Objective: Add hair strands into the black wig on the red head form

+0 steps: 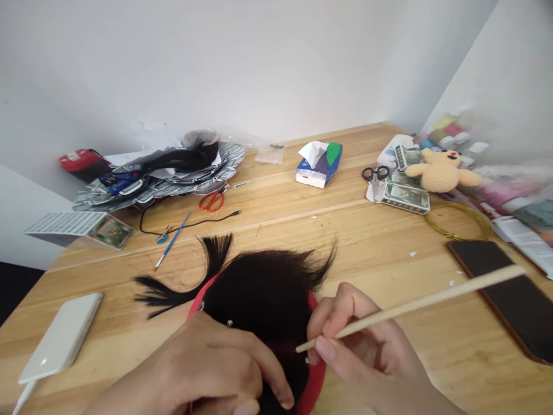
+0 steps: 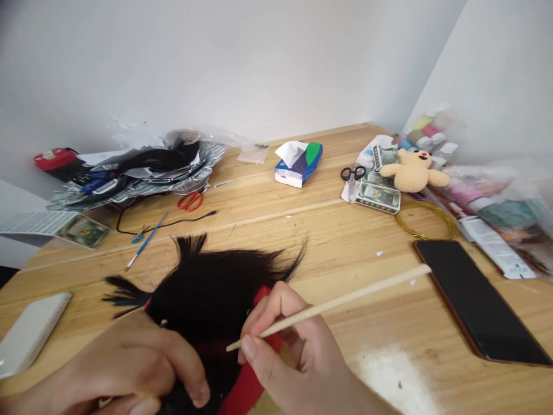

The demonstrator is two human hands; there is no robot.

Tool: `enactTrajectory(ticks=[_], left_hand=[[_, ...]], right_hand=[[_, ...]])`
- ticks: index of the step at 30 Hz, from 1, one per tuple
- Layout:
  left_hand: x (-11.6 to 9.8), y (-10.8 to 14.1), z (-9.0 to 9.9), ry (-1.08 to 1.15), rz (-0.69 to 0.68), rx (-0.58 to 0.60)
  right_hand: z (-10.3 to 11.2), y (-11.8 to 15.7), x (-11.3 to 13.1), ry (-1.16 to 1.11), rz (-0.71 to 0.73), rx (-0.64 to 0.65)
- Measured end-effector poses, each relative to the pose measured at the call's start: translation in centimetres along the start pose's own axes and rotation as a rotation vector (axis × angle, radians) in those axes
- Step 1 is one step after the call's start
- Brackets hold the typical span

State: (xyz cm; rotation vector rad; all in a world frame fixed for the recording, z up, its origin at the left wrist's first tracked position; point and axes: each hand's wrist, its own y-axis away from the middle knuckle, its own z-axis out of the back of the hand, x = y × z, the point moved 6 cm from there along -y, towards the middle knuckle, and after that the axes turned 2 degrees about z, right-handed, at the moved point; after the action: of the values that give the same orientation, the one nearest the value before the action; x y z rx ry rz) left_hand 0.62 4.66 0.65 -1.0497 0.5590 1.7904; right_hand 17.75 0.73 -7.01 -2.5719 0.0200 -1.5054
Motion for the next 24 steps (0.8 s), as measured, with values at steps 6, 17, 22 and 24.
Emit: enactTrajectory(ticks=[6,17,22,24], left_hand=[[0.7,0.2,0.3,0.136,0.080,-0.159],[1.7,1.0,0.8,0.121,0.254,-0.340],[1.9,1.1,0.7,0.114,0.252,-0.359],[1.7,1.3,0.7,0.091,0.230,-0.371]], right_hand=[[0.1,-0.5,-0.6,-0.011,-0.119,0.032],[0.0,-0.2,-1.1,-0.031,-0.121,-0.061],[-0.2,-0.2,-1.0,-0.079,-0.059,-0.071],[-0.2,-0.1,-0.9,-0.040,-0.044,-0.071]])
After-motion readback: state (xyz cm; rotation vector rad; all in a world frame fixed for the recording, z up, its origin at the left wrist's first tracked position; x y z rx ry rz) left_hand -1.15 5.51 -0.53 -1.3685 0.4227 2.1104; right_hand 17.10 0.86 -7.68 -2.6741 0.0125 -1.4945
